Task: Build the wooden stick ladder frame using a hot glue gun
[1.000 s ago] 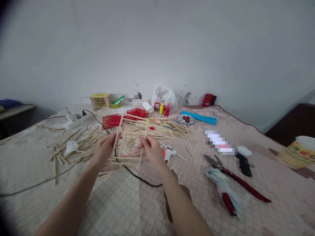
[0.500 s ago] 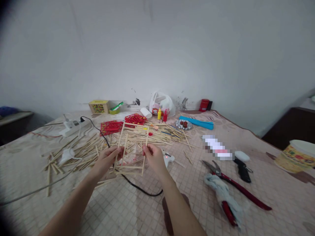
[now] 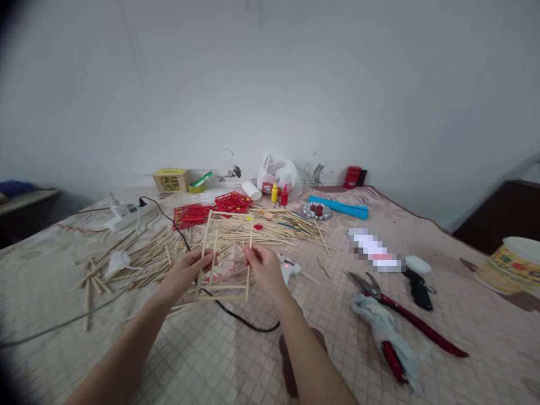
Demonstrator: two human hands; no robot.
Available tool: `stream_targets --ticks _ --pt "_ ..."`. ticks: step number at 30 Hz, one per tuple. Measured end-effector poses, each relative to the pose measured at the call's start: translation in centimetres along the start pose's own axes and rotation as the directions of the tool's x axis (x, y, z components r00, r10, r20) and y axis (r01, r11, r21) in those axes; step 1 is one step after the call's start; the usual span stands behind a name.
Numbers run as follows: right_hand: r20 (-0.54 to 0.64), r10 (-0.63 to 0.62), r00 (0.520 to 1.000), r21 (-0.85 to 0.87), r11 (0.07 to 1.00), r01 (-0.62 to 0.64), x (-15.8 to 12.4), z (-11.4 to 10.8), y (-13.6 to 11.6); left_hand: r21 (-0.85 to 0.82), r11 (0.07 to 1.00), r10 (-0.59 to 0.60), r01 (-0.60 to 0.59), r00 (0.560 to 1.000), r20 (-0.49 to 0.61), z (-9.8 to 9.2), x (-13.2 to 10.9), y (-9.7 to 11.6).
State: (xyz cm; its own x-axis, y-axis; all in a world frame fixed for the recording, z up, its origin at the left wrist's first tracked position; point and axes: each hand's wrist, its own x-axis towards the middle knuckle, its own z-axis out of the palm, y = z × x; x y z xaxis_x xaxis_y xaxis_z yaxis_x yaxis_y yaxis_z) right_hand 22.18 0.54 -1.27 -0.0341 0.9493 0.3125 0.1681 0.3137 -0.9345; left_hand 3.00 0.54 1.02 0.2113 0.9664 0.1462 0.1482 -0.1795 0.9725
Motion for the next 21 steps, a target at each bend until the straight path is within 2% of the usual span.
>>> stream_targets --ticks 15,21 --pt "-0.007 0.008 1.000 -0.019 1.000 -0.008 -0.06 -0.06 -0.07 0.020 1.000 -0.004 0.004 1.000 0.008 -0.05 -0.01 0.13" --pt "0.008 0.014 1.000 -0.007 1.000 -0.014 -0.07 -0.02 0.14 0.041 0.999 0.020 -0.018 0.999 -0.046 -0.16 0.12 -0.39"
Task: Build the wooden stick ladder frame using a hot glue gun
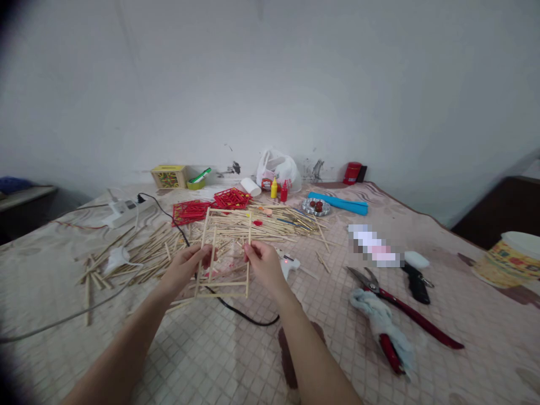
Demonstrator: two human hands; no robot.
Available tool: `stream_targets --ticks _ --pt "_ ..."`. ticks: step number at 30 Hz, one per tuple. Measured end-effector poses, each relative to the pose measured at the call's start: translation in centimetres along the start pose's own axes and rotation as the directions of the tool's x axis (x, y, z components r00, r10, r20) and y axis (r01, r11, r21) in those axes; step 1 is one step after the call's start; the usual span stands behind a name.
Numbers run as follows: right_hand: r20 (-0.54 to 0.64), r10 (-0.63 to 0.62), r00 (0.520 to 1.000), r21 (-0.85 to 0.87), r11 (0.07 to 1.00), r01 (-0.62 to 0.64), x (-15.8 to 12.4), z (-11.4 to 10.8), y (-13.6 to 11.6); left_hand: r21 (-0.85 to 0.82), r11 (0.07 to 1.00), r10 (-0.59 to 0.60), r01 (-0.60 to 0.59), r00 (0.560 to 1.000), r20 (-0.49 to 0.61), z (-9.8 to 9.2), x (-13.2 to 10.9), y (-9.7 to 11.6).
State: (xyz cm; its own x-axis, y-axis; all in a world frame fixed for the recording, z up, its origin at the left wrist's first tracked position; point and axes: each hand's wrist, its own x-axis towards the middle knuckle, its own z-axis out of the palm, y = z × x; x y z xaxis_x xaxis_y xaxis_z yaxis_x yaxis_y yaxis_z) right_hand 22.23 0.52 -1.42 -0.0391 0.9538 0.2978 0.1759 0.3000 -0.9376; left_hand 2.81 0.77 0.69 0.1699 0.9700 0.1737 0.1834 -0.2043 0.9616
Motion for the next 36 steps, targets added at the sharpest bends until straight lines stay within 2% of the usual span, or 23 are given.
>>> stream_targets --ticks 7,13,16,18,20,23,25,26,28,31,36 --pt "0.014 0.007 1.000 0.004 1.000 -0.007 -0.1 0.0 0.1 0.049 0.998 0.049 -0.043 0.992 -0.112 0.5 0.0 -0.5" --pt "0.010 0.009 1.000 -0.035 0.999 -0.009 -0.1 0.4 0.1 0.163 0.983 0.120 -0.082 0.964 -0.236 1.4 -0.3 -1.7" --pt "0.001 0.005 1.000 -0.114 0.994 -0.005 -0.3 -0.1 -0.4 0.199 0.974 0.156 -0.107 0.956 -0.249 1.4 -0.3 -1.8" --pt "-0.066 0.004 0.998 -0.212 0.977 -0.018 -0.9 -1.3 -0.8 0.206 0.971 0.176 -0.124 0.949 -0.262 1.2 -0.3 -1.6" --pt "-0.214 0.003 0.977 -0.355 0.931 -0.081 -1.9 -3.2 -1.0 0.204 0.969 0.194 -0.140 0.940 -0.279 0.9 -0.3 -1.4" --pt "-0.400 -0.026 0.916 -0.598 0.765 -0.239 -3.9 -5.8 -0.4 0.191 0.967 0.219 -0.166 0.926 -0.306 0.5 -0.3 -1.1" --pt "-0.406 0.002 0.914 -0.688 0.658 -0.307 -5.0 -6.6 0.6 0.174 0.967 0.236 -0.188 0.917 -0.321 0.5 -0.3 -0.9" --pt "-0.388 0.041 0.921 -0.697 0.641 -0.322 -5.4 -6.6 1.2 0.161 0.966 0.243 -0.200 0.914 -0.324 0.4 -0.3 -0.8" --pt "-0.344 0.111 0.932 -0.660 0.678 -0.324 -5.7 -6.1 2.2 0.125 0.966 0.256 -0.227 0.911 -0.325 0.4 -0.5 -0.5" --pt "-0.334 0.135 0.933 -0.577 0.753 -0.315 -5.5 -5.0 3.0 0.053 0.962 0.269 -0.266 0.908 -0.322 0.4 -0.6 -0.1" --pt "-0.454 0.088 0.886 -0.458 0.830 -0.317 -5.7 -5.1 2.1 -0.067 0.941 0.292 -0.331 0.898 -0.330 0.4 -0.8 0.3"
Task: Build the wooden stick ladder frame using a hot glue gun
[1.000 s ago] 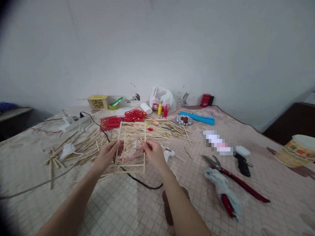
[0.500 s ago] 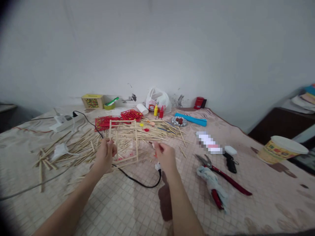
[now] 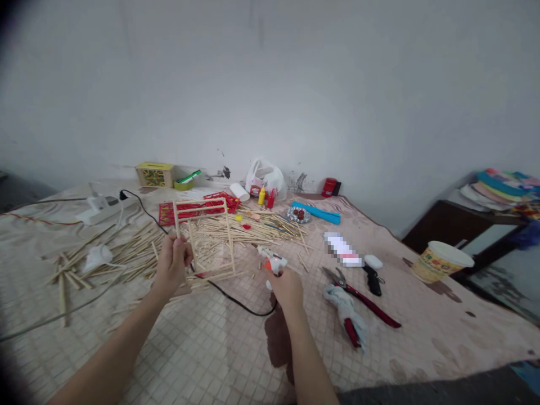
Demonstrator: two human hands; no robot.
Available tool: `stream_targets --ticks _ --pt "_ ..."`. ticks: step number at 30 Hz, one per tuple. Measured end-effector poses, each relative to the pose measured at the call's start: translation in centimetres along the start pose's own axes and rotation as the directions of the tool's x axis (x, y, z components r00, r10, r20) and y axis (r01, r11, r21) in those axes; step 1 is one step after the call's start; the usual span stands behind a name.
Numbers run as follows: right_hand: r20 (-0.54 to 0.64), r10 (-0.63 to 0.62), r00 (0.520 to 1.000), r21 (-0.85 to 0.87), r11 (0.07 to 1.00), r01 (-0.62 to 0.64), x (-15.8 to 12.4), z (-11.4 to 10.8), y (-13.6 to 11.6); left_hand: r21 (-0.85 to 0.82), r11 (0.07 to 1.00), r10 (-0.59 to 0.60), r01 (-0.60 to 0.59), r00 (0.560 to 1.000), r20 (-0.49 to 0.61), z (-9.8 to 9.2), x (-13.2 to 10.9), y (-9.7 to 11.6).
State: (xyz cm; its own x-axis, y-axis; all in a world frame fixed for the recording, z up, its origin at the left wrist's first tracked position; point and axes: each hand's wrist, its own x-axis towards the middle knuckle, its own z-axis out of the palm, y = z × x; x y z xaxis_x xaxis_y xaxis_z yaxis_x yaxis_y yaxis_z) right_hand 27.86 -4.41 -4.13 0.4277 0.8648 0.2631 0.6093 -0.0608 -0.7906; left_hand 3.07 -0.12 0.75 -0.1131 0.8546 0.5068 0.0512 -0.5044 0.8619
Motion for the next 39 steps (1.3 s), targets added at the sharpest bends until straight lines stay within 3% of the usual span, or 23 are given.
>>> stream_targets --ticks 5,12,14,17,20,24,29,34,39 --pt "-0.104 0.045 0.994 0.307 0.952 -0.011 -0.4 -1.6 -0.9 -0.126 0.992 -0.013 0.009 0.999 -0.034 -0.1 -0.1 0.3" --pt "-0.114 0.093 0.989 0.684 0.730 0.010 1.2 -3.4 -2.7 -0.213 0.973 -0.109 0.089 0.990 -0.085 -0.2 0.4 0.4" --pt "-0.205 0.133 0.970 0.751 0.656 0.069 2.6 -4.3 -3.0 -0.214 0.970 -0.133 0.116 0.989 -0.064 -0.1 0.3 0.4" --pt "-0.337 0.164 0.927 0.759 0.631 0.164 5.2 -5.5 -3.3 -0.197 0.968 -0.160 0.158 0.987 0.007 0.5 -0.1 0.4" --pt "-0.349 0.149 0.925 0.771 0.607 0.193 7.3 -5.4 -3.5 -0.155 0.969 -0.178 0.193 0.979 0.103 1.4 -0.9 0.5" --pt "-0.251 0.082 0.964 0.779 0.609 0.151 8.3 -2.8 -3.7 -0.102 0.970 -0.198 0.222 0.959 0.202 2.6 -1.9 0.6" --pt "-0.104 0.064 0.993 0.820 0.571 0.049 6.4 0.9 -3.4 -0.034 0.972 -0.218 0.233 0.945 0.244 3.3 -2.7 0.2" --pt "0.086 -0.011 0.996 0.823 0.564 -0.065 3.0 1.0 -3.3 0.000 0.963 -0.262 0.270 0.936 0.236 3.6 -2.7 -0.5" --pt "0.210 -0.030 0.977 0.713 0.689 -0.132 1.0 0.8 -3.9 0.014 0.951 -0.306 0.309 0.931 0.198 3.9 -2.6 -1.0"
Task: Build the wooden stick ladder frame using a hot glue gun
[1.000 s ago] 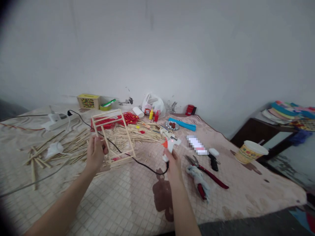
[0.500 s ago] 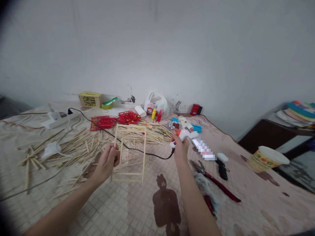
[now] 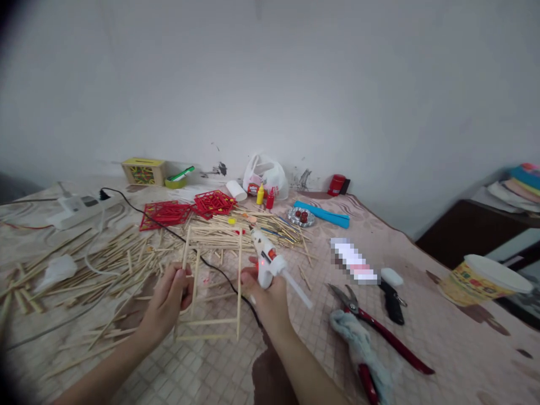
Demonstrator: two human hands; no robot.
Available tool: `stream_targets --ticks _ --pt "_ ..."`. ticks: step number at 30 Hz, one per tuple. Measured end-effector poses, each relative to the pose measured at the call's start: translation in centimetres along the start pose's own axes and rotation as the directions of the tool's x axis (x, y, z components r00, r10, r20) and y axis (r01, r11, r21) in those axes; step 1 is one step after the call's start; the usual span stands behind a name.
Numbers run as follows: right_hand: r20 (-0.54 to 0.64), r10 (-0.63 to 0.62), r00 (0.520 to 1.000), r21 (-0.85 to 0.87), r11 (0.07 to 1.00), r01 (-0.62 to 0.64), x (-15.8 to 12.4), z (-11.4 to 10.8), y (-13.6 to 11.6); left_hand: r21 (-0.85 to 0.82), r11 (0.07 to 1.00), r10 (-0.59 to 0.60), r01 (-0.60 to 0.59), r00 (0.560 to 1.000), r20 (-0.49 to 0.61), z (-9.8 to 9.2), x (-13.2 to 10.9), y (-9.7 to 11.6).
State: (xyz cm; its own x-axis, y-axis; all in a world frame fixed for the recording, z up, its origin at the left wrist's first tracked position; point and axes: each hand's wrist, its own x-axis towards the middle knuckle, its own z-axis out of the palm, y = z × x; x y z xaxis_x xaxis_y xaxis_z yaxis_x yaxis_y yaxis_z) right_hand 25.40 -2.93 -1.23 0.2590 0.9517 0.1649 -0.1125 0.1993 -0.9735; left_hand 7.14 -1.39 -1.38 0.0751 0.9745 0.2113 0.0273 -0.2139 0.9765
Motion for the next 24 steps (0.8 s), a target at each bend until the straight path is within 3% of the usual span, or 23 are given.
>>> stream_targets --ticks 6,11,19,21,24 --pt "-0.063 0.020 0.998 -0.089 0.996 -0.026 -0.3 0.2 0.1 -0.032 0.999 -0.043 0.040 0.997 -0.072 0.6 -0.5 -0.2" --pt "-0.036 -0.008 0.999 -0.146 0.989 0.002 -1.0 0.4 -0.1 -0.093 0.995 -0.059 0.044 0.986 -0.158 0.9 -1.0 -0.6" --pt "-0.197 -0.135 0.971 0.034 0.989 0.144 -1.2 0.3 -0.8 0.134 0.988 0.111 -0.082 0.966 -0.232 -0.7 -1.2 -0.9" --pt "-0.177 -0.151 0.973 0.073 0.983 0.166 -1.5 0.0 -1.1 0.181 0.980 0.125 -0.083 0.965 -0.231 -1.2 -1.3 -0.7" --pt "-0.066 -0.164 0.984 -0.054 0.985 0.161 -2.4 -0.6 -1.3 0.214 0.972 0.141 -0.094 0.966 -0.216 -1.6 -1.3 -0.2"
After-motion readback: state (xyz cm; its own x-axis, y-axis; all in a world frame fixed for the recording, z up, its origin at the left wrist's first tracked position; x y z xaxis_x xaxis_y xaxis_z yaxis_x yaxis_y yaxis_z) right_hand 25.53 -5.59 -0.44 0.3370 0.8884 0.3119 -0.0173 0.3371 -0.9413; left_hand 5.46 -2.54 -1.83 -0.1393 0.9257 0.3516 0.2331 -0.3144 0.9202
